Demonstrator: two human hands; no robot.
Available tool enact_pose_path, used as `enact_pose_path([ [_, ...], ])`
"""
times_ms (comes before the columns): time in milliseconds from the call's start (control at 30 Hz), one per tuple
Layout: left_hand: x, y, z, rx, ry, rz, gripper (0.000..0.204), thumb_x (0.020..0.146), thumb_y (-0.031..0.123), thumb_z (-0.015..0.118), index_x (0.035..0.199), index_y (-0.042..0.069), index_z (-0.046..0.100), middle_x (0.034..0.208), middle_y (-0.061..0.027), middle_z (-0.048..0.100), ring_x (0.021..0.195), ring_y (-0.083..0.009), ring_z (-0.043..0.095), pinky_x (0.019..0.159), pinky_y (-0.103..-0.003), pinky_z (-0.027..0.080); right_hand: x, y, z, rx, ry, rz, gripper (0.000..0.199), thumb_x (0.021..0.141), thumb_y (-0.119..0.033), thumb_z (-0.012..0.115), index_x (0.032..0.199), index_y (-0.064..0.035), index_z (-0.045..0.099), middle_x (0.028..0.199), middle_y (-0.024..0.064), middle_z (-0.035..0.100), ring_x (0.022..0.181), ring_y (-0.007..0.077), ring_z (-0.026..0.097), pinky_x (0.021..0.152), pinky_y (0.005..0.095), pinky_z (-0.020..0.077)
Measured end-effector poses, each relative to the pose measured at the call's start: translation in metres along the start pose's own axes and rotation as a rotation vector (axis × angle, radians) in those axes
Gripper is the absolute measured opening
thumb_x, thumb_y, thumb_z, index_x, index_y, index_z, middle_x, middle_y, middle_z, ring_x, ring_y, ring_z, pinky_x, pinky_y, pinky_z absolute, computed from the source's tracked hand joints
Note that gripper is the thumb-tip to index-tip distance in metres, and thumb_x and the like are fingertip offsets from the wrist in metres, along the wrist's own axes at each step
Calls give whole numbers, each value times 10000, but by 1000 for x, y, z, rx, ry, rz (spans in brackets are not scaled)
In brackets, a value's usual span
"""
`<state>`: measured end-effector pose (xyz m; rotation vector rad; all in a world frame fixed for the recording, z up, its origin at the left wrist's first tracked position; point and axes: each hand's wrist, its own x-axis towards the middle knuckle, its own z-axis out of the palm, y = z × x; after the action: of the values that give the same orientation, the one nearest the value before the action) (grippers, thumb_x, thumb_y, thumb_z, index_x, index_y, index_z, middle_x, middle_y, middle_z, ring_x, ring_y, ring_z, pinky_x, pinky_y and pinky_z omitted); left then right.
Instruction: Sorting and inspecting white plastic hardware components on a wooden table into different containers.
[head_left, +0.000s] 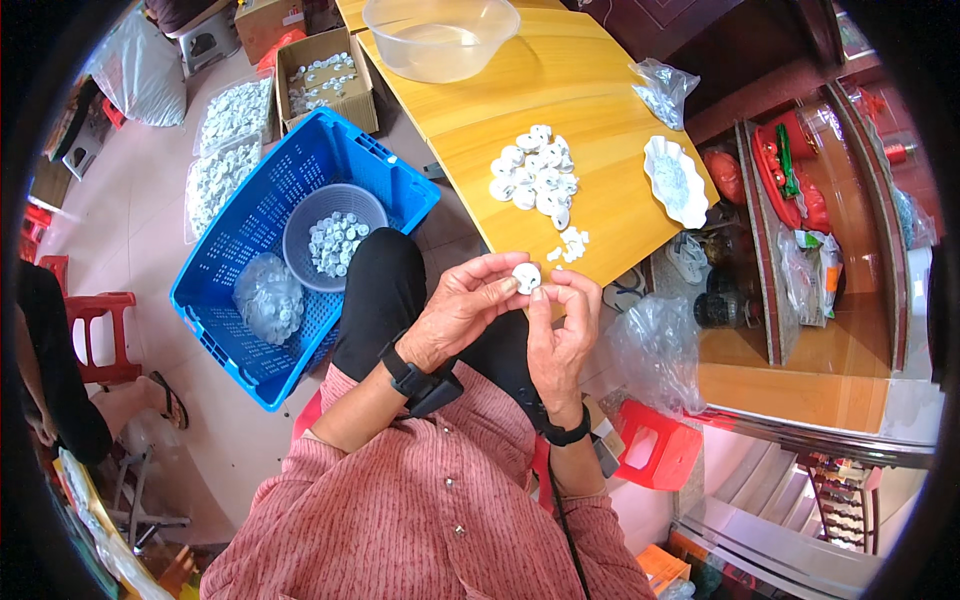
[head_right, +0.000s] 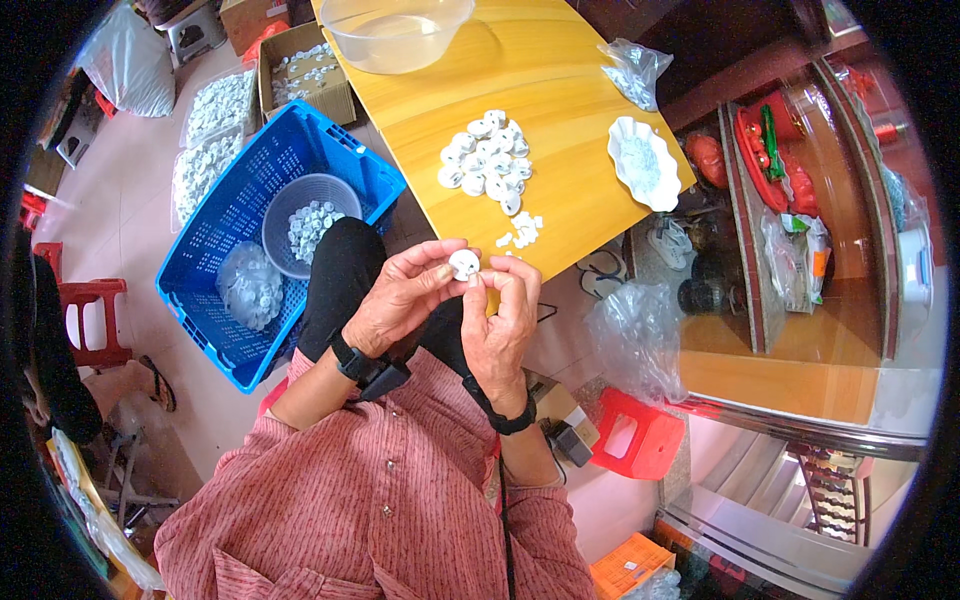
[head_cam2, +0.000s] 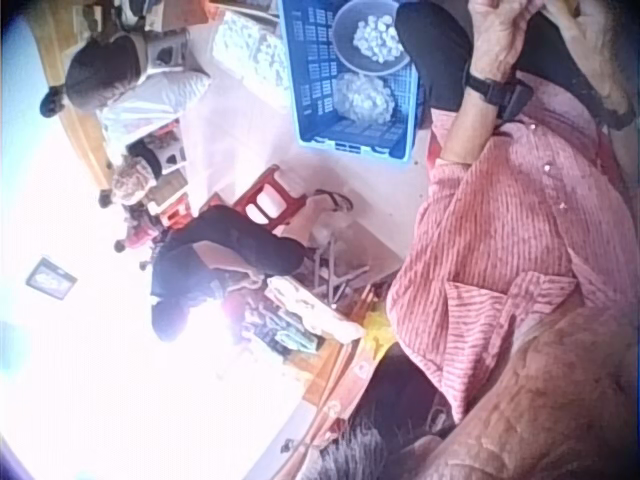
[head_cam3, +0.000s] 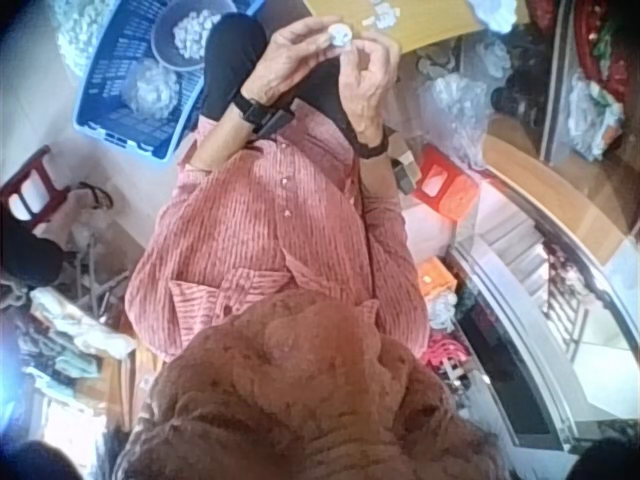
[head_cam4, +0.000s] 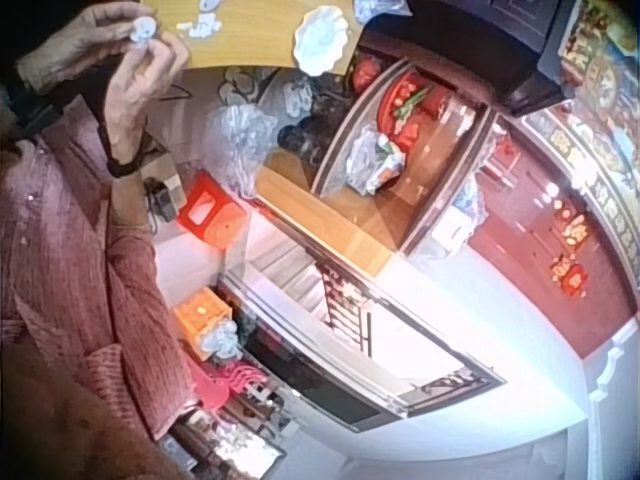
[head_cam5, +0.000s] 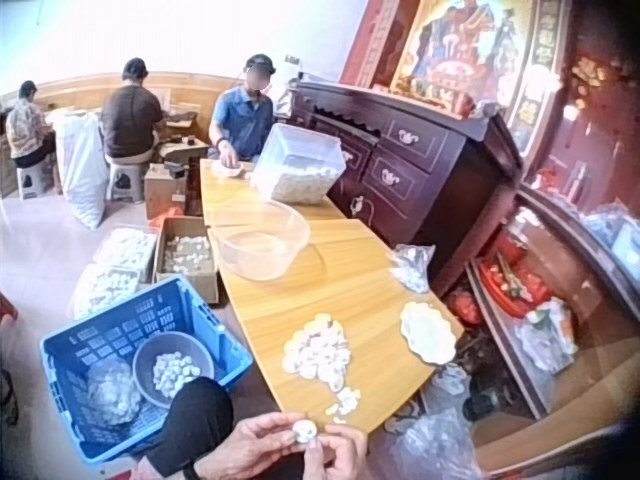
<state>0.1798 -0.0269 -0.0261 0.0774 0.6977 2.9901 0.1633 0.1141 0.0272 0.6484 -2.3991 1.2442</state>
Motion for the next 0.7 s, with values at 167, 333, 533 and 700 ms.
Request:
enact_pose_path([
  [167, -1, 0, -1, 44, 9, -10, 323, 967, 73, 627, 1284, 10, 613, 1264, -136, 644, 1178, -230, 613, 1028, -399, 506, 3, -3, 0, -43, -6, -35, 127, 856, -1, 670, 932, 1, 567, 1073, 177, 577, 1030, 338, 580, 872, 433, 488],
  [333, -1, 0, 0, 100, 15, -12, 335, 960, 84, 642, 1287, 16, 614, 1264, -122, 647, 1168, -214, 615, 1022, -392, 504, 4, -3, -1, -58, -28, -52, 133, 856, 0, 669, 939, 2, 565, 1063, 180, 579, 1016, 341, 582, 858, 434, 494],
  [533, -2, 1, -1, 139, 23, -8, 326, 960, 85, 645, 1276, 9, 622, 1232, -111, 661, 1141, -208, 626, 1009, -389, 513, 6, -3, -2, -79, -59, -72, 125, 855, 4, 662, 934, 3, 565, 1054, 182, 580, 1003, 342, 586, 852, 435, 497],
  [700, -1, 1, -1, 190, 44, -20, 321, 963, 61, 635, 1277, -5, 619, 1209, -112, 665, 1113, -201, 637, 982, -369, 531, 5, -2, -2, -87, -67, -92, 128, 854, 13, 649, 940, -1, 555, 1040, 177, 576, 988, 345, 587, 848, 439, 497],
])
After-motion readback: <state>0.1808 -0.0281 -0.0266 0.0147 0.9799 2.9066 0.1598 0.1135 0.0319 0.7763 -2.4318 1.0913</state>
